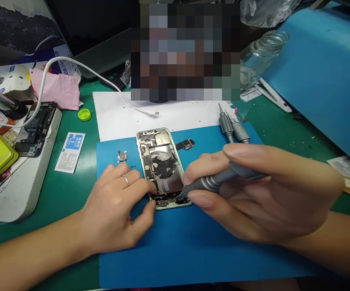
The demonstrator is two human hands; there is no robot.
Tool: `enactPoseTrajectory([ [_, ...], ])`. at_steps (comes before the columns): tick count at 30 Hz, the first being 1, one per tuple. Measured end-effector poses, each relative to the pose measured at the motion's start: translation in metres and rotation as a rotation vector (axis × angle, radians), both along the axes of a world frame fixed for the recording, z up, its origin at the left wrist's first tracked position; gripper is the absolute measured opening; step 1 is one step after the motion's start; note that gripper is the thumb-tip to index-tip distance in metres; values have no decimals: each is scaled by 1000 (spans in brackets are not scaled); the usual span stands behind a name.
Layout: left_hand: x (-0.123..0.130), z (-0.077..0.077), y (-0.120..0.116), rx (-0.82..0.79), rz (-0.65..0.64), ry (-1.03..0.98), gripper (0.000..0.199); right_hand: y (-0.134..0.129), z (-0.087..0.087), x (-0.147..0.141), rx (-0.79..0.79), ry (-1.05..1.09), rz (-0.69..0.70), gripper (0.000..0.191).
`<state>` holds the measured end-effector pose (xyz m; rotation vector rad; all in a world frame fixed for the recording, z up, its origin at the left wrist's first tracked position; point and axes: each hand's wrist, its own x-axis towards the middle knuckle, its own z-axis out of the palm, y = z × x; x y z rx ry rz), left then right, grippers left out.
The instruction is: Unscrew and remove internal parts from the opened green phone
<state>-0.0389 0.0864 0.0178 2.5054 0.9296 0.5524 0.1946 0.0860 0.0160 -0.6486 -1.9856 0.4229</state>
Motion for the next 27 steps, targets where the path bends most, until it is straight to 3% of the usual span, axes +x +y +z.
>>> enactPoseTrajectory([
  [11, 0, -4, 1, 48, -28, -14, 12, 0, -15, -3, -49, 34, 60, 73],
  [18, 2, -2, 0, 8, 6, -17, 8, -1, -9, -3, -88, 50, 12, 70],
  [22, 2, 0, 0, -17, 68, -44, 21, 1, -1, -2, -65, 10, -47, 62],
  [27, 1, -1, -1, 7, 42, -19, 24, 2, -2, -3, -63, 0, -63, 53],
])
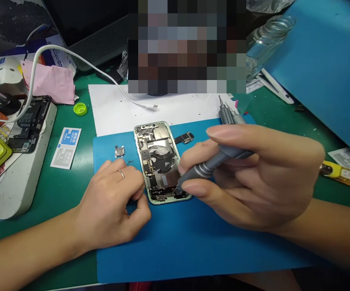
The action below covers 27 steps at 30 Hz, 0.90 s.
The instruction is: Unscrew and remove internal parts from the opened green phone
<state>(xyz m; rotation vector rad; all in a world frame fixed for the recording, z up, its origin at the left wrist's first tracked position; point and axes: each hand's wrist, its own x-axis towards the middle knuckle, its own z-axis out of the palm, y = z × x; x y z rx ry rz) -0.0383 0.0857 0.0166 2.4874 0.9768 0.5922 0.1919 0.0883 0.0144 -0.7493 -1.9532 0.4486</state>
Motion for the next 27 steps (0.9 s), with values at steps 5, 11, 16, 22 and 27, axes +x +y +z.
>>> enactPoseTrajectory([
  [5, 1, -2, 0, 3, -34, 2, 25, -2, -4, -2, -25, 10, 9, 47],
  [11, 1, -2, -2, 2, -13, -23, 15, -2, -10, -6, -70, 34, 27, 47],
  [16, 0, -3, -2, -2, -2, -13, 14, -2, -11, -5, -75, 27, 21, 49],
  [22, 0, -2, -2, 9, -19, -10, 13, 0, -2, -3, -12, -11, -28, 51],
  [27, 1, -2, -1, 37, -59, -5, 11, -1, -2, -5, -22, 32, -36, 60],
])
